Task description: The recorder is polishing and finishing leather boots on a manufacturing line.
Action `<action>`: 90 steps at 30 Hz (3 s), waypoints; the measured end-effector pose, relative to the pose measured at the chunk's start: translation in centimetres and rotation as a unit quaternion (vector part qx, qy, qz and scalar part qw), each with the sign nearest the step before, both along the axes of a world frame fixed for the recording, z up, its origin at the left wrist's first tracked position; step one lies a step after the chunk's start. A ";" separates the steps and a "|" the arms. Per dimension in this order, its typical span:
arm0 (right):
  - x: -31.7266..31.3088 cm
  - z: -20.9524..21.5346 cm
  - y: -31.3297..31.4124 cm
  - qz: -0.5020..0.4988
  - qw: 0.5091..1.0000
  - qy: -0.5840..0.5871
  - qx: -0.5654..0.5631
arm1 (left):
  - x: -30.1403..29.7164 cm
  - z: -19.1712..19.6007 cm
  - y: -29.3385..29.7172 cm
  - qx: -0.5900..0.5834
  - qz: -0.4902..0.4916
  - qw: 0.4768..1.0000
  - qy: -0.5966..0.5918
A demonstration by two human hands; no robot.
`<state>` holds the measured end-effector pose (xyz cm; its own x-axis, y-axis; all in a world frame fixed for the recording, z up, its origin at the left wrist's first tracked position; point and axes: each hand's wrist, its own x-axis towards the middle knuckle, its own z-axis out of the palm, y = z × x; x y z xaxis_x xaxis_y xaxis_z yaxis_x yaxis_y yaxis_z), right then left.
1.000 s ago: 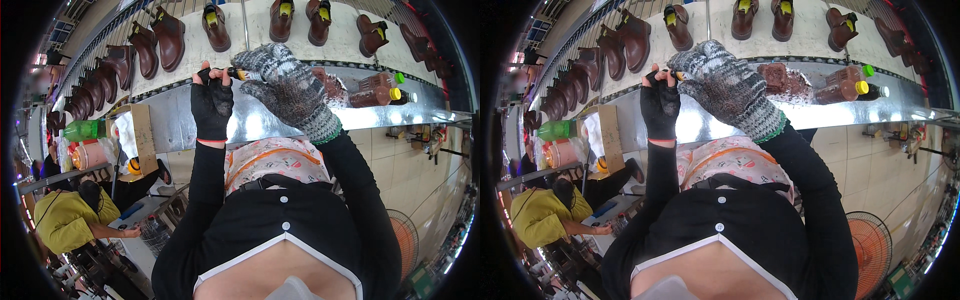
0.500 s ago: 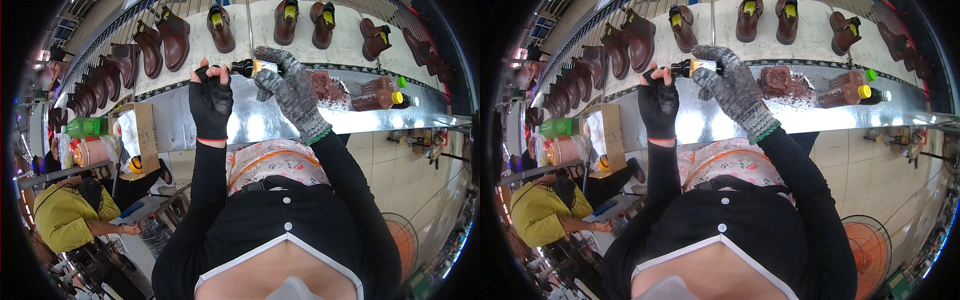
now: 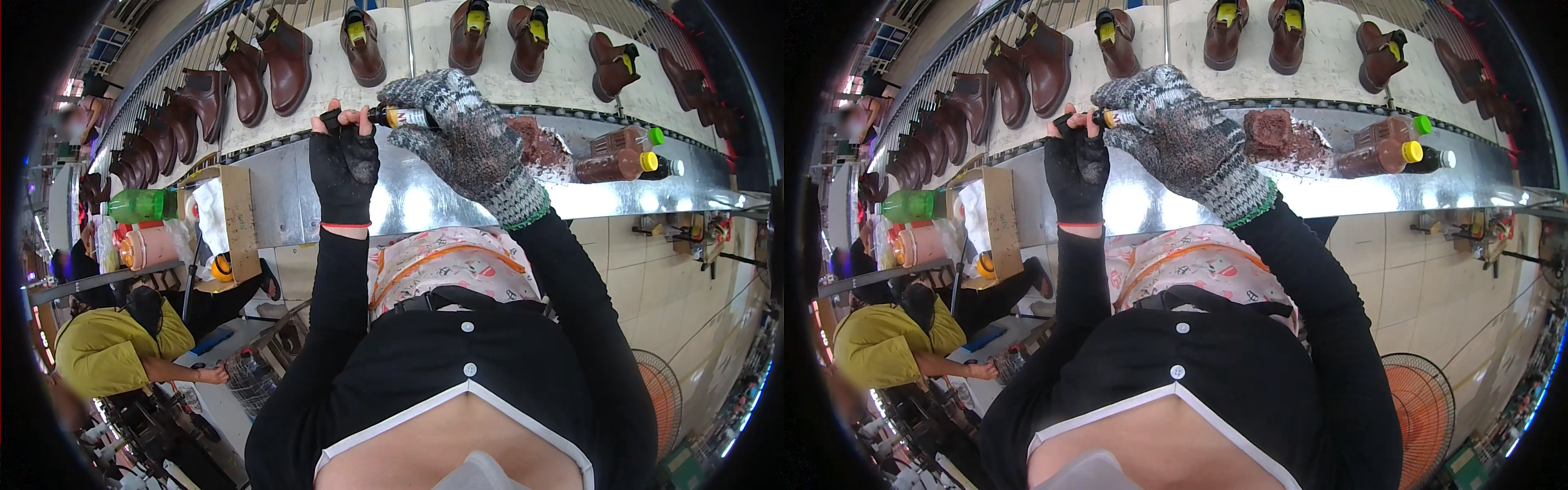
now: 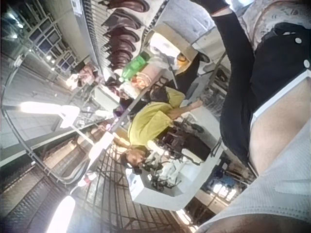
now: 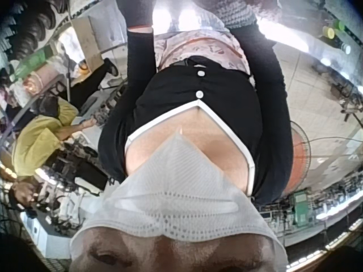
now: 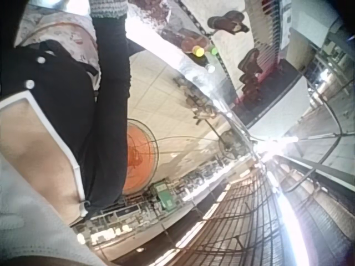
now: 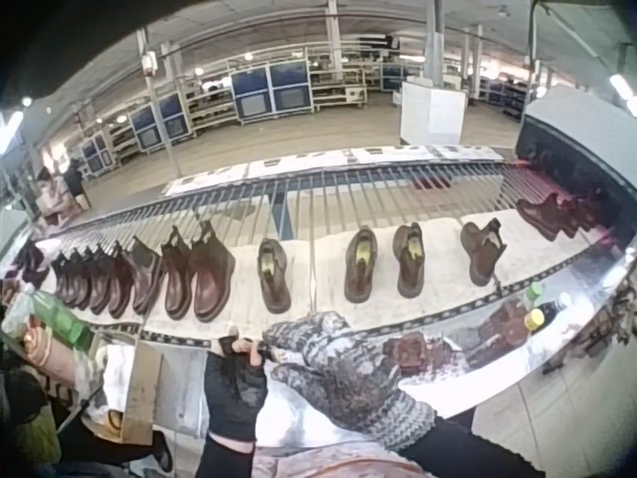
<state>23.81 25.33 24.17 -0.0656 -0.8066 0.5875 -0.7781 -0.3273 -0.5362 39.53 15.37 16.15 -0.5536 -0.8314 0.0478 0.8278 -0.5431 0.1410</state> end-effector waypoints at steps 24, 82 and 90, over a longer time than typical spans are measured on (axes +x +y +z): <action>-0.1 0.1 -0.4 -0.001 1.000 0.025 -0.018 | 0.5 -0.5 -0.6 0.058 -0.050 0.996 0.054; 1.8 -3.3 -2.1 0.205 0.643 -0.735 0.066 | 0.1 7.1 -5.6 -0.311 -0.127 0.941 0.043; 1.2 -0.9 -2.0 0.166 0.738 -0.650 0.068 | 0.4 10.0 -7.0 -0.441 -0.072 0.890 -0.095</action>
